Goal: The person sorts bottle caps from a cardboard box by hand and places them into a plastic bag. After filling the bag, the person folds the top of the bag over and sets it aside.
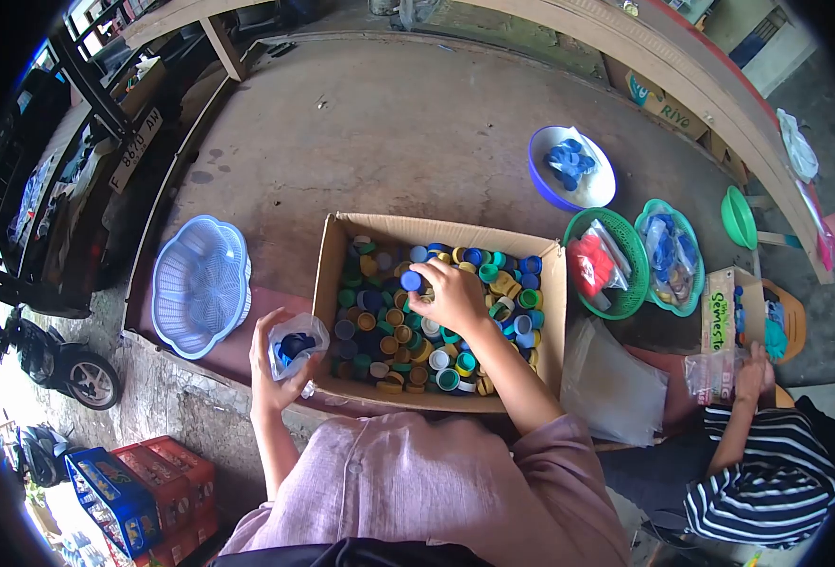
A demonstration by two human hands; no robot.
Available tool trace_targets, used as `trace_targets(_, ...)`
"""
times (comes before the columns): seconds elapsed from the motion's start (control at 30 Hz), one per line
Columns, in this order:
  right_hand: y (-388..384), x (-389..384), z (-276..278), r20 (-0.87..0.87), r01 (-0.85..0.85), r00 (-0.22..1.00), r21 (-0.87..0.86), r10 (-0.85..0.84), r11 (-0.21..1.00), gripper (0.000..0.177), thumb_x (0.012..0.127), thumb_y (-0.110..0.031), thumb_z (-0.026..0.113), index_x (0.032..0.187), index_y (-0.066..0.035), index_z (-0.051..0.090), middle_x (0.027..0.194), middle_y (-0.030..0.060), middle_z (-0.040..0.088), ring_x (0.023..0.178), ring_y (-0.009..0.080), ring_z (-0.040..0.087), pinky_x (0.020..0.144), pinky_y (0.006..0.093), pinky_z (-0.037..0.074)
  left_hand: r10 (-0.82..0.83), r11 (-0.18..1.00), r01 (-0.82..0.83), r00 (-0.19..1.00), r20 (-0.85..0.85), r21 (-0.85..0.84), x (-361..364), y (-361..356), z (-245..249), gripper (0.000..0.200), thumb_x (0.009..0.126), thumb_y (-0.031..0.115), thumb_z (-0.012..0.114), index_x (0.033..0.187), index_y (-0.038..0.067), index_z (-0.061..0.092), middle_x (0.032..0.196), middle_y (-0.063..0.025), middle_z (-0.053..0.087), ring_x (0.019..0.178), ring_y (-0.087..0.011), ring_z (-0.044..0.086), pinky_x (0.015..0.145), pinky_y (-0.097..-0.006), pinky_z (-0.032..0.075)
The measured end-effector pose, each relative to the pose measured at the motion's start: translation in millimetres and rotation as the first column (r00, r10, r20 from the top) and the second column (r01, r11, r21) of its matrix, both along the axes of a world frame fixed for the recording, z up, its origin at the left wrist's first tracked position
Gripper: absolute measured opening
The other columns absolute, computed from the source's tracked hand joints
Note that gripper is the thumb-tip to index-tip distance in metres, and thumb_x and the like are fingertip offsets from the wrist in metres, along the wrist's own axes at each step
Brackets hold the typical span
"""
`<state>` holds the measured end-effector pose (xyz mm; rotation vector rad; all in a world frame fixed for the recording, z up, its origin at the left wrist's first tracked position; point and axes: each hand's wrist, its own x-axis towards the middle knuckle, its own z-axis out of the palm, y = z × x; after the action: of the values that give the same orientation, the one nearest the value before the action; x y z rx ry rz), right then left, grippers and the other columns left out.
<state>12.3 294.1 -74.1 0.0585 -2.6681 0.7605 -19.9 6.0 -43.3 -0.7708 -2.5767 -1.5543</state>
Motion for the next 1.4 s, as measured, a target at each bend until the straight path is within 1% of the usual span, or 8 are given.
trace_targets(0.07, 3.4, 6.7, 2.4, 0.113, 0.064, 0.989, 0.269, -0.097, 0.961, 0.039, 0.064, -0.019, 0.071, 0.101, -0.007, 0.062, 0.096, 0.0084, 0.056, 0.09, 0.0258, 0.056, 0.076, 0.0364, 0.048, 0.006, 1.0, -0.006, 1.0, -0.002, 0.009, 0.8, -1.7, -0.5, 0.067, 0.061, 0.019, 0.073, 0.121, 0.006, 0.044, 0.106, -0.0145, 0.053, 0.098, -0.0333, 0.051, 0.085, -0.0417, 0.041)
trace_targets(0.27, -9.6, -17.5, -16.3, 0.201, -0.076, 0.978, 0.127, 0.049, 0.989, 0.028, 0.074, -0.016, 0.066, 0.1, -0.007, 0.063, 0.098, 0.0067, 0.056, 0.097, 0.0239, 0.052, 0.084, 0.0355, 0.043, -0.004, 1.0, 0.004, 1.0, 0.002, 0.016, 2.4, -3.6, 0.6, 0.068, 0.061, 0.018, 0.073, 0.121, 0.006, 0.044, 0.107, -0.0144, 0.053, 0.099, -0.033, 0.051, 0.086, -0.0416, 0.041)
trace_targets(0.67, -31.4, -45.7, -27.2, 0.358, -0.113, 0.934, 0.356, -0.023, 0.928, 0.015, 0.068, -0.011, 0.06, 0.082, -0.007, 0.065, 0.09, 0.0077, 0.058, 0.093, 0.0246, 0.051, 0.081, 0.0401, 0.038, 0.039, 0.999, -0.039, 0.999, -0.001, 0.027, 10.2, -4.2, 1.0, 0.067, 0.061, 0.018, 0.073, 0.12, 0.006, 0.044, 0.107, -0.0138, 0.053, 0.099, -0.0324, 0.051, 0.087, -0.0413, 0.04)
trace_targets(0.77, -44.1, -53.2, -28.2, 0.109, -0.126, 0.988, 0.199, 0.106, 0.972, 0.013, 0.067, -0.01, 0.059, 0.077, -0.008, 0.066, 0.084, 0.0072, 0.057, 0.089, 0.0246, 0.053, 0.077, 0.0395, 0.037, 0.023, 0.999, -0.028, 0.993, -0.119, -0.041, 5.8, -4.7, -1.3, 0.065, 0.064, 0.022, 0.073, 0.118, 0.002, 0.044, 0.104, -0.0164, 0.054, 0.093, -0.0305, 0.058, 0.081, -0.0381, 0.047)
trace_targets(0.87, -62.0, -59.3, -40.7, 0.365, -0.246, 0.921, 0.275, 0.136, 0.929, 0.021, 0.067, -0.02, 0.063, 0.086, -0.012, 0.068, 0.095, 0.0108, 0.058, 0.096, 0.0267, 0.052, 0.081, 0.0422, 0.037, 0.012, 0.998, -0.019, 0.994, -0.111, -0.06, 4.4, -3.7, 1.1, 0.064, 0.063, 0.022, 0.074, 0.117, 0.002, 0.045, 0.104, -0.0161, 0.055, 0.093, -0.0309, 0.058, 0.081, -0.0382, 0.046)
trace_targets(1.0, -65.4, -60.5, -49.5, 0.288, -0.231, 0.944, 0.235, 0.159, 0.944, 0.044, 0.065, -0.027, 0.069, 0.105, -0.013, 0.064, 0.101, 0.0125, 0.056, 0.103, 0.029, 0.049, 0.084, 0.0451, 0.037, 0.02, 1.0, -0.02, 1.0, -0.01, -0.011, 5.5, -4.7, 2.2, 0.065, 0.062, 0.02, 0.073, 0.12, 0.007, 0.045, 0.107, -0.0139, 0.053, 0.099, -0.033, 0.051, 0.088, -0.0418, 0.039)
trace_targets(1.27, -37.7, -58.1, -54.1, 0.202, -0.175, 0.968, 0.115, 0.149, 0.978, 0.033, 0.057, -0.007, 0.07, 0.088, -0.004, 0.06, 0.097, 0.0109, 0.056, 0.094, 0.0319, 0.054, 0.079, 0.0377, 0.048, 0.019, 0.999, -0.023, 0.995, -0.102, -0.039, 1.9, -7.3, -3.6, 0.066, 0.062, 0.022, 0.075, 0.117, 0.001, 0.046, 0.104, -0.0163, 0.055, 0.095, -0.0308, 0.058, 0.082, -0.0387, 0.046)
trace_targets(1.4, -15.4, -49.0, -46.2, 0.005, -0.175, 0.984, -0.197, 0.179, 0.965, 0.025, 0.062, -0.009, 0.066, 0.085, -0.001, 0.059, 0.085, 0.013, 0.058, 0.076, 0.0325, 0.059, 0.065, 0.0382, 0.05, 0.017, 0.999, -0.02, 0.996, -0.091, -0.028, 1.5, -8.6, -4.4, 0.066, 0.062, 0.023, 0.075, 0.117, 0.001, 0.046, 0.104, -0.0167, 0.055, 0.095, -0.0309, 0.058, 0.082, -0.0387, 0.046)
